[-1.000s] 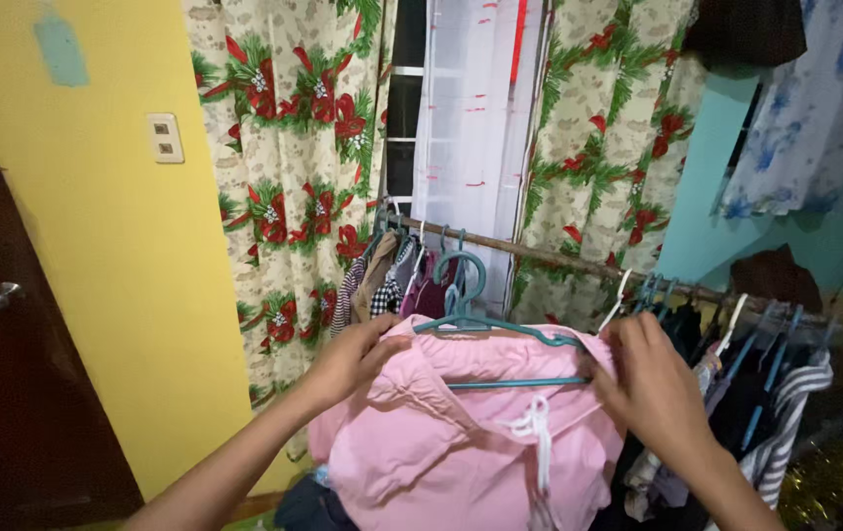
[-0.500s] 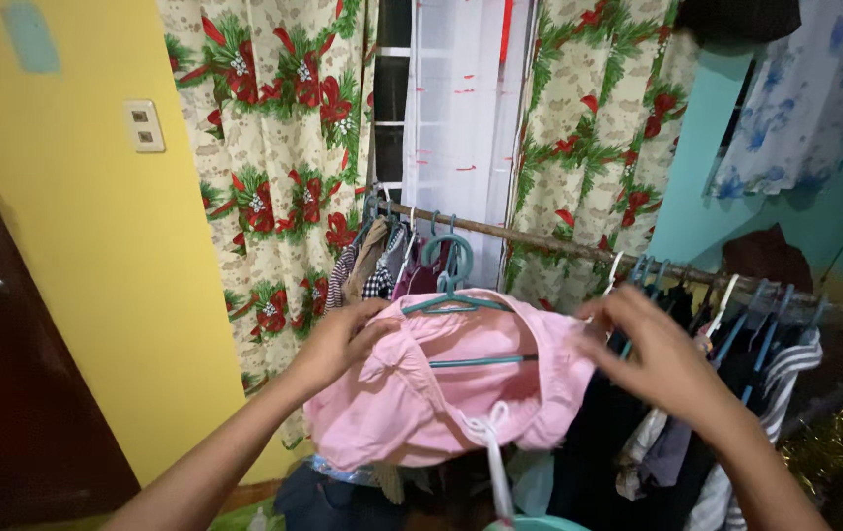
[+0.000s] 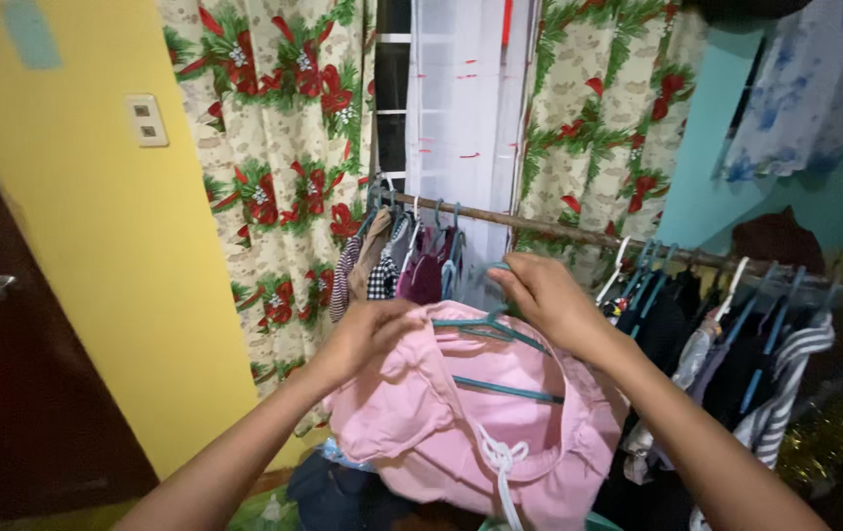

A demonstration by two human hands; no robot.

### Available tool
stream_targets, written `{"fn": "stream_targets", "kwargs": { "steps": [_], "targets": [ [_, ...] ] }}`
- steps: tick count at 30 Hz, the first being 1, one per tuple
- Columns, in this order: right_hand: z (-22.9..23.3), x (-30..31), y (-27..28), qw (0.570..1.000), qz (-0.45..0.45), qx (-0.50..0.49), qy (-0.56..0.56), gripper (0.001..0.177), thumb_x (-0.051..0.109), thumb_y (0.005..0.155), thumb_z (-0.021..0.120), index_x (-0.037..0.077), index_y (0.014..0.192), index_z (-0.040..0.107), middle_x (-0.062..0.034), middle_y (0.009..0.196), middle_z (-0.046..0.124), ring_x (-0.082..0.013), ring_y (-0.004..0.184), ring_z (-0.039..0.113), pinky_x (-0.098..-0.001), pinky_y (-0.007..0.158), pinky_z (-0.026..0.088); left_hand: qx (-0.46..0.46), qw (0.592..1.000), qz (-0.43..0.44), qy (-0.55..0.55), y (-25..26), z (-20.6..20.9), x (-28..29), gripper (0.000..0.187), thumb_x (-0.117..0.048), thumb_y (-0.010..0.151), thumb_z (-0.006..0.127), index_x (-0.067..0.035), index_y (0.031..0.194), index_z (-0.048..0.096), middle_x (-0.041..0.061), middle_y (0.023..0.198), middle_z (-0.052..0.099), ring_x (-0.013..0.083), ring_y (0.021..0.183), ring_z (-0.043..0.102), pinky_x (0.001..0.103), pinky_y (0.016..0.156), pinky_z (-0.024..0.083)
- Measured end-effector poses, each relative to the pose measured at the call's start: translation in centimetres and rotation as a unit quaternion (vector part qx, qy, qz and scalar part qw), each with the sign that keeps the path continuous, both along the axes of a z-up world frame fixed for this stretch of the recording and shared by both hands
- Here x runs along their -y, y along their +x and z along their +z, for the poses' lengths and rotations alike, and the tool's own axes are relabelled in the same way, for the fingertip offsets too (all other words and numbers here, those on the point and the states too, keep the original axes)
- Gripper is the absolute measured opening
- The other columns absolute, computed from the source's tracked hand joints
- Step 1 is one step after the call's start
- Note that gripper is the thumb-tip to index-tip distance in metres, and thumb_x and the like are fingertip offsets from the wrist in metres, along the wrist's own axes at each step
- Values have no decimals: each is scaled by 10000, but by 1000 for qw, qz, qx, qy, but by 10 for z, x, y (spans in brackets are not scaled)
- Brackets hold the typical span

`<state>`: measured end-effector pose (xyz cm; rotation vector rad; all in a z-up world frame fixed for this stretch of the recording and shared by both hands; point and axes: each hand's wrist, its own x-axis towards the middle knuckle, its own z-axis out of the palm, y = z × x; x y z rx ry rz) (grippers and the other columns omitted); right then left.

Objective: The person removes clothes from a laundry basket, places them on hangers, and hangs them on a clothing rack. They handle a black top, a pink top, and a green top, placing each on a hanger and then on the rack.

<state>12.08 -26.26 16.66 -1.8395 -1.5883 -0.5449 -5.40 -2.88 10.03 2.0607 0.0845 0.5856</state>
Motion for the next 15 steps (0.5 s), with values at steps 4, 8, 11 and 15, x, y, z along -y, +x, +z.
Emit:
{"fn": "stream_targets", "kwargs": {
  "steps": [4,8,11,15],
  "targets": [
    [-8,8,6,1000,-4,-5,2,375,274,1007,573,-45,814,539,-218,739,542,-394,697,547,-477,683,441,61,976,79,194,-21,6,-15,369,-334,943,691,-84,1210,742,119,1046,791,205,895,794,344,815,584],
    [-11,5,9,1000,-15,-1,25,379,269,1013,581,-55,824,530,-221,758,537,-399,705,536,-476,692,440,52,968,48,240,-30,9,-15,392,-327,961,694,-101,1279,730,133,1134,781,255,991,765,383,888,565],
    [-14,4,11,998,-4,22,61,337,236,1027,566,-57,863,539,-221,784,543,-397,732,544,-469,693,441,130,956,0,263,-31,7,-14,452,-282,979,669,-64,1375,652,152,1255,723,280,1068,717,405,922,544],
    [-16,11,17,997,-12,-31,75,283,212,1024,541,-45,905,562,-210,767,552,-367,689,563,-448,670,447,55,985,5,163,-39,-4,-24,473,-250,929,673,-63,1361,619,121,1184,739,198,983,730,346,854,578]
  ]
}}
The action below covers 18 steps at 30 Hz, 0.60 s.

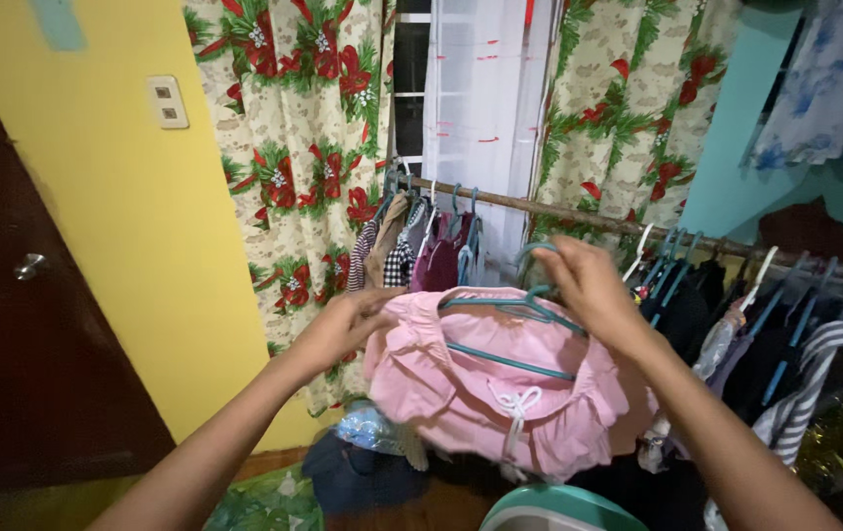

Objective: The person removes clothes from a laundry basket, places them on hangers, and hangs them on a clothing rack. They handle a black top, a pink top, and a green top, placing each on a hanger and then on the rack.

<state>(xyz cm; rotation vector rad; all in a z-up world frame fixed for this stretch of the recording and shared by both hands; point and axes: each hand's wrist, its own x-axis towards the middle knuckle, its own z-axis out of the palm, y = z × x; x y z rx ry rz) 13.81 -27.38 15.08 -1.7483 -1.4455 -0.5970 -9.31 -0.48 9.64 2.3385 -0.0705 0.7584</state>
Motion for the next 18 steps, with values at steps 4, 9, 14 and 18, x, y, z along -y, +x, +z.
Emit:
{"fn": "stream_targets", "kwargs": {
  "steps": [4,9,14,18],
  "targets": [
    [-3,6,3,1000,-25,-2,-11,326,217,1040,559,-66,880,529,-229,765,542,-381,692,544,-447,680,446,-144,979,135,-42,-5,-17,-17,301,-256,929,741,-6,1094,768,150,873,764,200,697,669,372,643,548],
    [-4,15,9,999,2,47,17,240,175,1036,523,-44,983,608,-209,802,589,-371,754,590,-438,701,459,-42,995,94,-14,-14,-37,-44,248,-252,892,738,-30,977,807,69,757,748,115,622,651,334,596,534],
    [-9,15,11,999,-36,-30,-10,302,207,1033,555,-57,889,526,-212,726,528,-346,660,514,-422,657,449,-78,990,103,-49,-23,-45,-42,299,-295,918,732,-52,1091,760,125,853,767,178,724,695,345,667,554],
    [-9,9,8,999,-7,-35,-5,295,205,1036,547,-51,894,517,-193,699,507,-296,623,490,-402,643,448,77,996,15,34,-15,-30,-22,418,-281,968,690,-65,1326,667,147,1165,719,223,992,689,363,829,549]
  ]
}}
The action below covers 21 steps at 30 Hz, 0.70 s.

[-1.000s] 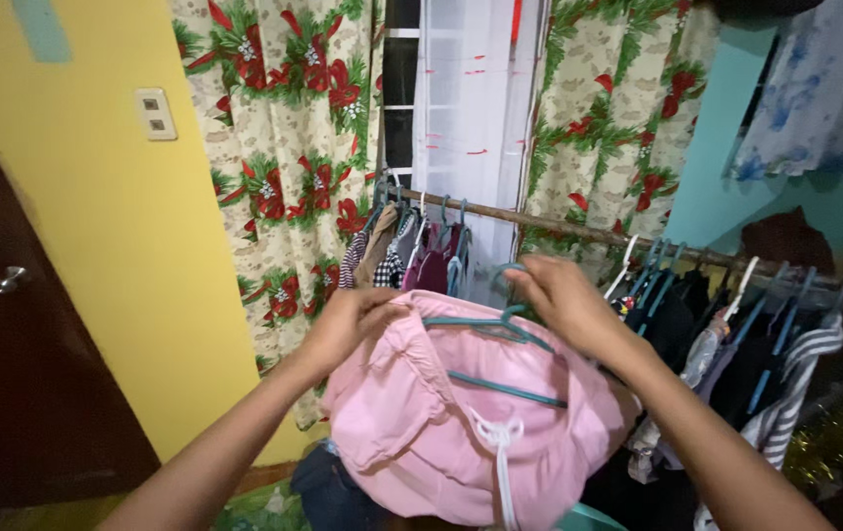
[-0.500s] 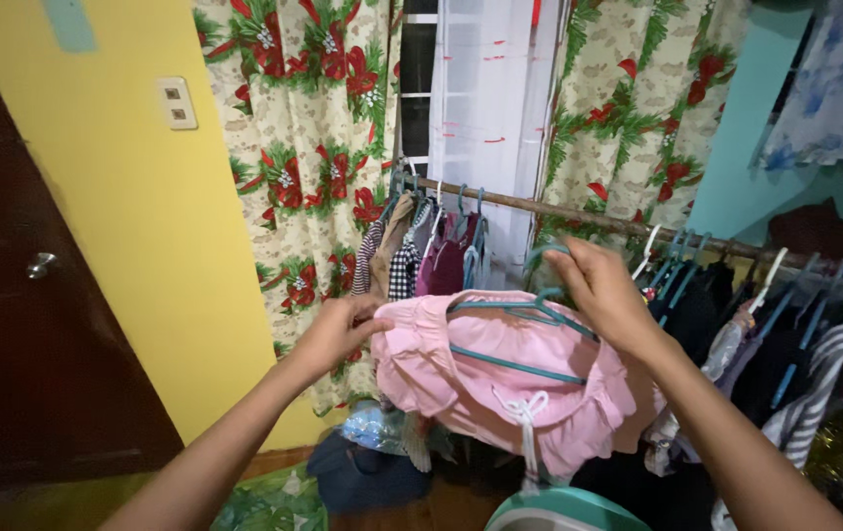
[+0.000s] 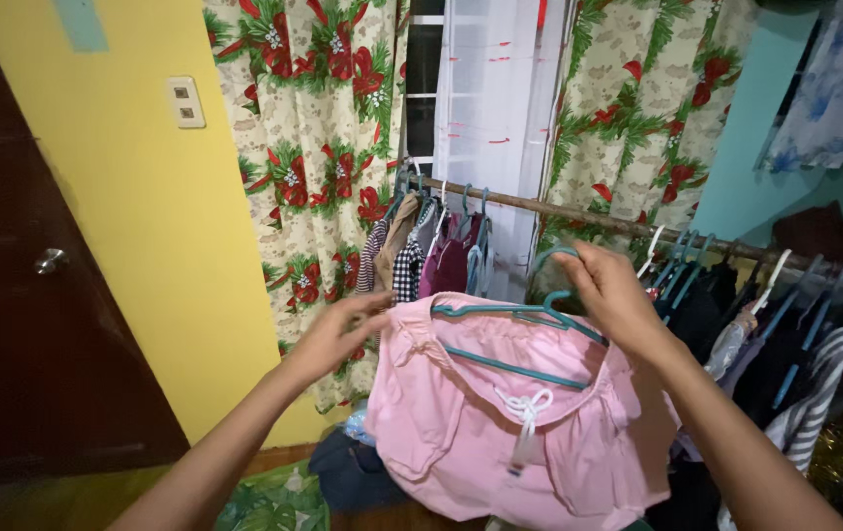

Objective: The person removes clothes from a laundry basket, places them on hangers, and hangs them on a clothing rack. They handle a black top, a pink top, and a green top, placing each on a hanger and then on the rack.

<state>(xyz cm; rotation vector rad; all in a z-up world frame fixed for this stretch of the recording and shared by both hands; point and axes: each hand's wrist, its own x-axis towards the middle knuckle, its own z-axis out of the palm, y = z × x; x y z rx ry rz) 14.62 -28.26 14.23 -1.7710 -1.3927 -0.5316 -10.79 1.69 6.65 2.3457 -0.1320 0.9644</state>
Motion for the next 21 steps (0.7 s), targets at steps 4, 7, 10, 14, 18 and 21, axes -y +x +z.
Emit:
{"fn": "stream_targets", "kwargs": {
  "steps": [4,7,10,14,18,21],
  "targets": [
    [3,-6,-6,1000,2,23,-7,301,211,1039,557,-55,901,530,-203,730,514,-308,633,495,-419,637,434,-34,997,14,65,7,16,25,410,-335,923,733,-96,1255,720,118,1092,765,217,940,721,365,839,549],
    [4,-7,-9,999,23,30,4,278,208,1034,544,-45,921,557,-196,736,523,-296,644,515,-415,639,438,-112,991,76,-24,12,19,37,407,-362,898,713,-109,1217,709,103,1051,777,245,863,719,365,806,559],
    [6,-11,-12,999,30,31,2,289,217,1041,538,-41,914,565,-184,726,523,-289,662,517,-412,651,434,-50,998,48,-8,20,15,41,376,-323,930,688,-65,1201,651,141,1080,722,281,927,711,398,805,546],
    [6,-15,-13,999,-14,-1,-33,383,272,1077,572,-55,879,546,-202,736,497,-271,693,475,-421,656,419,-22,992,40,119,31,7,32,273,-282,1021,607,-39,1142,631,201,1025,687,389,978,657,469,838,507],
    [-6,8,-8,989,60,-133,12,309,309,1042,532,8,996,585,-153,757,574,-153,693,530,-373,637,467,-36,992,108,56,34,-1,20,318,-314,992,578,-51,1166,614,203,992,678,385,942,659,478,812,500],
    [-24,35,-2,998,53,12,-28,317,333,961,593,24,1032,618,-136,785,675,-197,679,639,-363,602,507,-44,992,118,4,22,-2,11,315,-330,1008,562,-46,1132,619,205,970,671,362,917,675,464,812,515]
  ]
}}
